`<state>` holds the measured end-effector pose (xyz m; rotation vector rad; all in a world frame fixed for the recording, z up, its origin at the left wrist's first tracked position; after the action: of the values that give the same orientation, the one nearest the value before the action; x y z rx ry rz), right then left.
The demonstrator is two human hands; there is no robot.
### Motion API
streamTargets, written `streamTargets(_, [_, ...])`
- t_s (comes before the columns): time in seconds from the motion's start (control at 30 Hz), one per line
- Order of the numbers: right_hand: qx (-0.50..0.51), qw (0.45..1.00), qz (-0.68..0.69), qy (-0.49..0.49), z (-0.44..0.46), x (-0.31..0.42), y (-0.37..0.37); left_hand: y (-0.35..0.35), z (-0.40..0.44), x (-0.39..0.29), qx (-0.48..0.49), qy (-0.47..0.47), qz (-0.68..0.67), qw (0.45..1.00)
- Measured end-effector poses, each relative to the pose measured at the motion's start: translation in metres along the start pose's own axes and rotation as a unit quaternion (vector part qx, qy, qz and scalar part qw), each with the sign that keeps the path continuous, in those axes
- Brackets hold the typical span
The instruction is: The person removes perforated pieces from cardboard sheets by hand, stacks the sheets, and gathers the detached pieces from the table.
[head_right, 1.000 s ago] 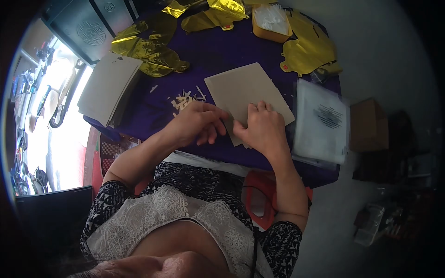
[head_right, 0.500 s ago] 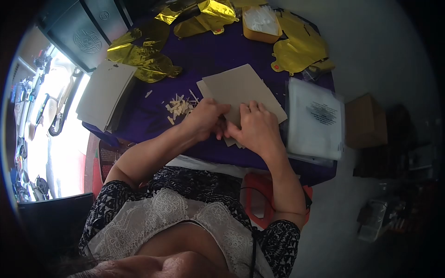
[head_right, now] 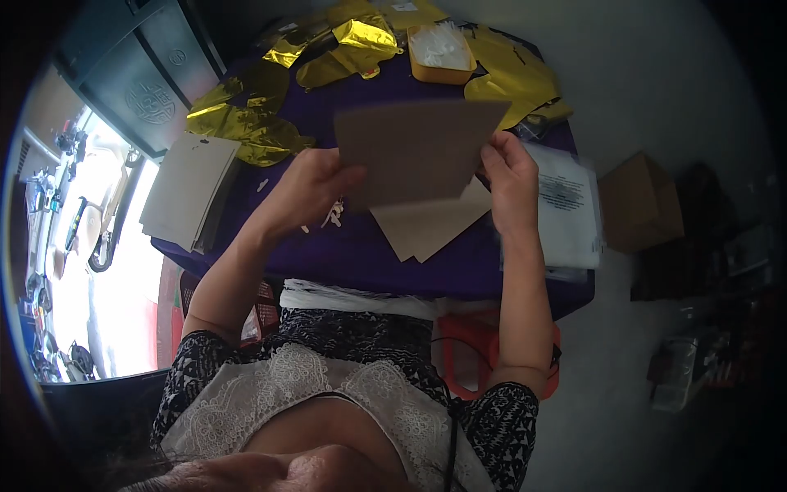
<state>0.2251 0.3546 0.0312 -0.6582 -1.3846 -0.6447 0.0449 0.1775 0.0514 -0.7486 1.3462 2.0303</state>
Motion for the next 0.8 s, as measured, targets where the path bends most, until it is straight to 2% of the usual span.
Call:
streamTargets(0.13, [-0.031, 0.995, 0.053, 0.08, -0.009, 0.005, 0.001, 0.001, 0.005, -0.005, -0.053, -0.142, 0.093, 0.984])
streamTargets(0.23, [-0.04, 0.992, 0.0, 0.117, -0.013, -0.002, 0.004, -0.002, 0.002, -0.014, -0.059, -0.207, 0.094, 0.972])
streamTargets(0.3, [-0.048, 0.992, -0.043, 0.105, -0.013, -0.02, 0.009, -0.007, 0.001, -0.006, -0.063, -0.229, 0.113, 0.965])
streamTargets(0.4, [-0.045, 0.995, -0.051, 0.076, -0.01, -0.032, 0.008, -0.027, 0.001, 0.019, -0.008, -0.087, -0.071, 0.994])
streamTargets(0.5, [-0.053, 0.995, -0.075, 0.041, -0.009, -0.031, 0.004, -0.048, 0.003, 0.03, 0.012, -0.005, -0.235, 0.972])
streamTargets(0.57, [-0.052, 0.991, -0.109, 0.05, -0.003, -0.029, 0.003, -0.049, 0.008, 0.033, -0.008, -0.004, -0.226, 0.974])
streamTargets(0.67, [-0.047, 0.995, -0.087, 0.024, 0.003, -0.012, -0.004, -0.036, 0.014, 0.029, -0.017, 0.001, -0.255, 0.967])
streamTargets(0.8, [0.049, 0.999, 0.005, -0.016, 0.0, 0.006, -0.041, 0.005, 0.0, 0.009, -0.067, 0.056, -0.363, 0.928])
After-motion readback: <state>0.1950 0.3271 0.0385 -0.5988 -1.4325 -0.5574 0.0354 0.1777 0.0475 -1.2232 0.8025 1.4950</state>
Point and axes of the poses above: each hand's wrist, its own z-axis towards the middle knuckle, its own y-axis out of the back of the hand, x = y × z, the point moved 6 cm from there along z, towards the middle knuckle, and after that the axes turned 12 degrees about -y, right-handed, at the moved point
